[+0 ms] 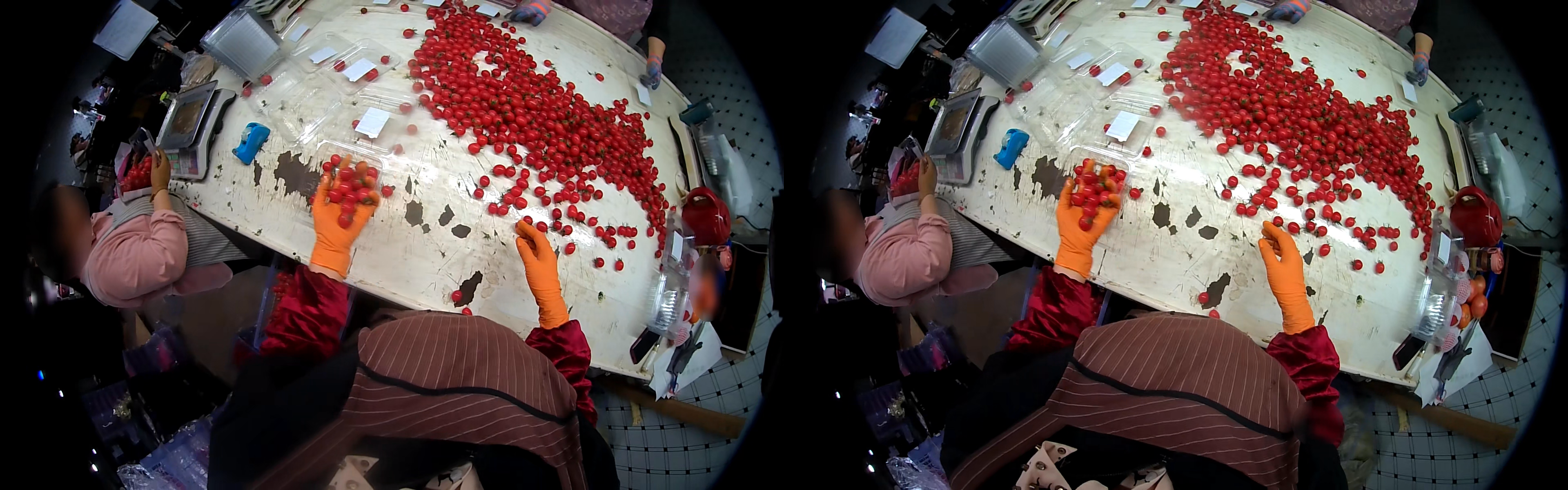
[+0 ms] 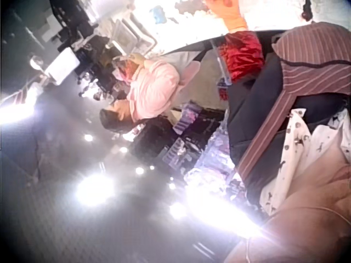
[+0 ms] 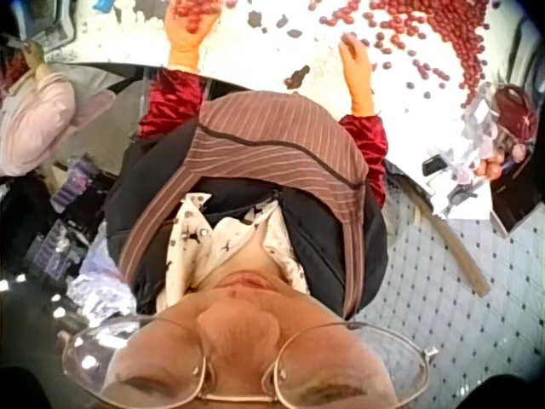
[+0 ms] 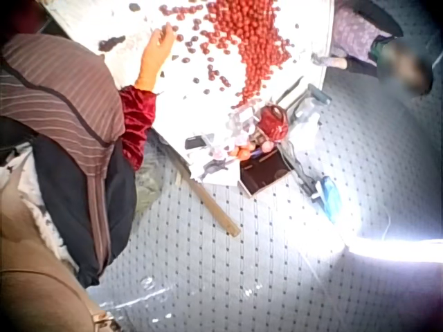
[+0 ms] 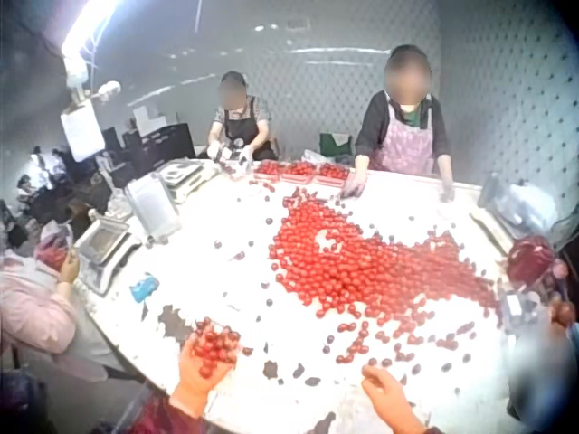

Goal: The person sorts small red cherries on a table, picking them up by hand and placing them into clear plastic containers. Other workers are visible nearby performing similar tasks.

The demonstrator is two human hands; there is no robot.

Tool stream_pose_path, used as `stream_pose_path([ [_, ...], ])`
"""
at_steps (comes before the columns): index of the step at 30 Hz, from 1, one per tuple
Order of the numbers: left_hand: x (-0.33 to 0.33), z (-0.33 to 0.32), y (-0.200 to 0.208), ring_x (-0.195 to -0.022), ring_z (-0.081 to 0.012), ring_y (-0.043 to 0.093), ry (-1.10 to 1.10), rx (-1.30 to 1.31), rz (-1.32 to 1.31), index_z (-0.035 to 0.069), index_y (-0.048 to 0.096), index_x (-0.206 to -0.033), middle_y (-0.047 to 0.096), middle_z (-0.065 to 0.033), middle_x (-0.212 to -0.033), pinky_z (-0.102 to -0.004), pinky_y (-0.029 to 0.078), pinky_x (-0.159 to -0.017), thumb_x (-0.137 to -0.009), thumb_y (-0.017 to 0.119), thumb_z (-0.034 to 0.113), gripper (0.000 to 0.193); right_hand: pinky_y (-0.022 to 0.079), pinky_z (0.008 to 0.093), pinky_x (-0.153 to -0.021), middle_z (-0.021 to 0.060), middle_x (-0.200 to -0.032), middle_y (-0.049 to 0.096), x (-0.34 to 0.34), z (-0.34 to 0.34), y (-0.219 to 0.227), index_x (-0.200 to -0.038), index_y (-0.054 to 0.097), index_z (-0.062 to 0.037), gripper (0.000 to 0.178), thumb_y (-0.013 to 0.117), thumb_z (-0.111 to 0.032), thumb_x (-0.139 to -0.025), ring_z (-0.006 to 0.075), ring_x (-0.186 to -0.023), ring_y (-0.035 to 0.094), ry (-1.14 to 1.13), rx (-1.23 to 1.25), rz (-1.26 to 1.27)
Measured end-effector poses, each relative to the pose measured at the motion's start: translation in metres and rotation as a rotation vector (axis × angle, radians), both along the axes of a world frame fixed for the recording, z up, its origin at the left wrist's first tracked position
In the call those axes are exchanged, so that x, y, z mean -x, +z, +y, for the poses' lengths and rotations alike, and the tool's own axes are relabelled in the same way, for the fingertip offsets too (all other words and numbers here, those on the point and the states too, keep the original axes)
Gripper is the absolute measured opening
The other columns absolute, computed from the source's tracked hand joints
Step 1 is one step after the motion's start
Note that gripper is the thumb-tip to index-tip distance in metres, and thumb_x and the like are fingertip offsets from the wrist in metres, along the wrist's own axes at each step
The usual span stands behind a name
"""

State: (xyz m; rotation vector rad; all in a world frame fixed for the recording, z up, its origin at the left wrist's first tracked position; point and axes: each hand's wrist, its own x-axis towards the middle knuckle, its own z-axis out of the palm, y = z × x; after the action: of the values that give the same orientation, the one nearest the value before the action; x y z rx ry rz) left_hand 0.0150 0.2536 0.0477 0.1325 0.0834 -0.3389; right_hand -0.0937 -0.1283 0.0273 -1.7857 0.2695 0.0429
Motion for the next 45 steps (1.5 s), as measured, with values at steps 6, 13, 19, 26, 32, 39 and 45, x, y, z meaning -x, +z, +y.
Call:
stream_pose_path([
  [6, -0.026, 0.048, -0.009, -0.105, -0.0197, 0.058, 0.190, -0.871, 0.043, 0.009, 0.050, -0.138, 0.057, -0.0081, -0.132, -0.0358, 0.049, -0.091, -0.091, 0.065, 0.025, 0.052, 0.046, 0.0313, -0.096, 0.0105, -0.123, 0.064, 0.002, -0.006, 0.002, -0.129, 0.057, -0.0032, 0.038, 0.060, -0.015, -0.093, 0.0185, -0.109, 0.061, -0.009, 0.037, 0.029],
  [13, -0.027, 0.069, -0.054, -0.110, -0.0189, 0.058, 0.186, -2.090, -0.348, 0.011, 0.055, -0.136, 0.054, -0.0058, -0.133, -0.0305, 0.051, -0.090, -0.080, 0.065, -0.010, 0.061, 0.046, 0.0308, -0.096, 0.0097, -0.123, 0.064, 0.002, -0.009, -0.004, -0.129, 0.058, -0.0029, 0.038, 0.061, -0.016, -0.093, 0.0176, -0.108, 0.061, -0.011, 0.019, 0.022],
  [19, -0.032, 0.054, -0.019, -0.111, -0.0300, 0.059, 0.555, -2.293, -0.658, 0.007, 0.061, -0.124, 0.058, -0.0131, -0.125, -0.0351, 0.049, -0.093, -0.080, 0.069, -0.001, 0.046, 0.046, 0.0318, -0.095, 0.0099, -0.117, 0.064, 0.007, -0.018, -0.004, -0.128, 0.058, -0.0038, 0.039, 0.063, -0.015, -0.090, 0.0191, -0.106, 0.060, -0.071, 0.091, 0.009],
  [26, -0.032, 0.051, -0.024, -0.102, -0.0296, 0.061, 0.078, -2.456, -0.593, 0.008, 0.070, -0.107, 0.062, -0.0111, -0.113, -0.0385, 0.050, -0.085, -0.078, 0.075, 0.012, 0.030, 0.044, 0.0419, -0.097, 0.0166, -0.130, 0.053, 0.038, -0.025, -0.003, -0.126, 0.059, -0.0072, 0.051, 0.073, -0.023, -0.079, 0.0337, -0.117, 0.051, 0.059, 0.797, 0.103],
  [32, -0.035, 0.061, -0.054, -0.094, -0.0301, 0.062, -0.138, -2.800, -0.479, 0.014, 0.075, -0.098, 0.062, -0.0094, -0.099, -0.0431, 0.051, -0.081, -0.074, 0.079, 0.024, 0.026, 0.040, 0.0427, -0.103, 0.0180, -0.134, 0.049, 0.080, -0.034, -0.035, -0.127, 0.058, -0.0069, 0.053, 0.073, -0.019, -0.078, 0.0365, -0.123, 0.045, 0.005, 0.810, 0.071],
  [39, -0.034, 0.070, -0.051, -0.081, -0.0187, 0.060, 0.022, -2.368, -0.429, 0.010, 0.075, -0.100, 0.060, -0.0052, -0.091, -0.0297, 0.049, -0.073, -0.074, 0.079, 0.009, 0.026, 0.039, 0.0409, -0.105, 0.0171, -0.133, 0.049, 0.097, -0.040, -0.043, -0.127, 0.058, -0.0062, 0.051, 0.069, -0.002, -0.078, 0.0355, -0.124, 0.045, -0.046, 0.704, 0.022],
  [45, -0.005, 0.059, 0.006, -0.089, -0.0108, 0.058, 0.013, -1.602, -0.257, 0.002, 0.072, -0.100, 0.066, -0.0029, -0.100, -0.0265, 0.048, -0.077, -0.079, 0.075, 0.002, 0.021, 0.045, 0.0351, -0.095, 0.0142, -0.124, 0.055, 0.098, -0.045, -0.050, -0.124, 0.060, -0.0057, 0.045, 0.063, 0.006, -0.080, 0.0300, -0.112, 0.053, -0.055, 0.613, -0.002],
])
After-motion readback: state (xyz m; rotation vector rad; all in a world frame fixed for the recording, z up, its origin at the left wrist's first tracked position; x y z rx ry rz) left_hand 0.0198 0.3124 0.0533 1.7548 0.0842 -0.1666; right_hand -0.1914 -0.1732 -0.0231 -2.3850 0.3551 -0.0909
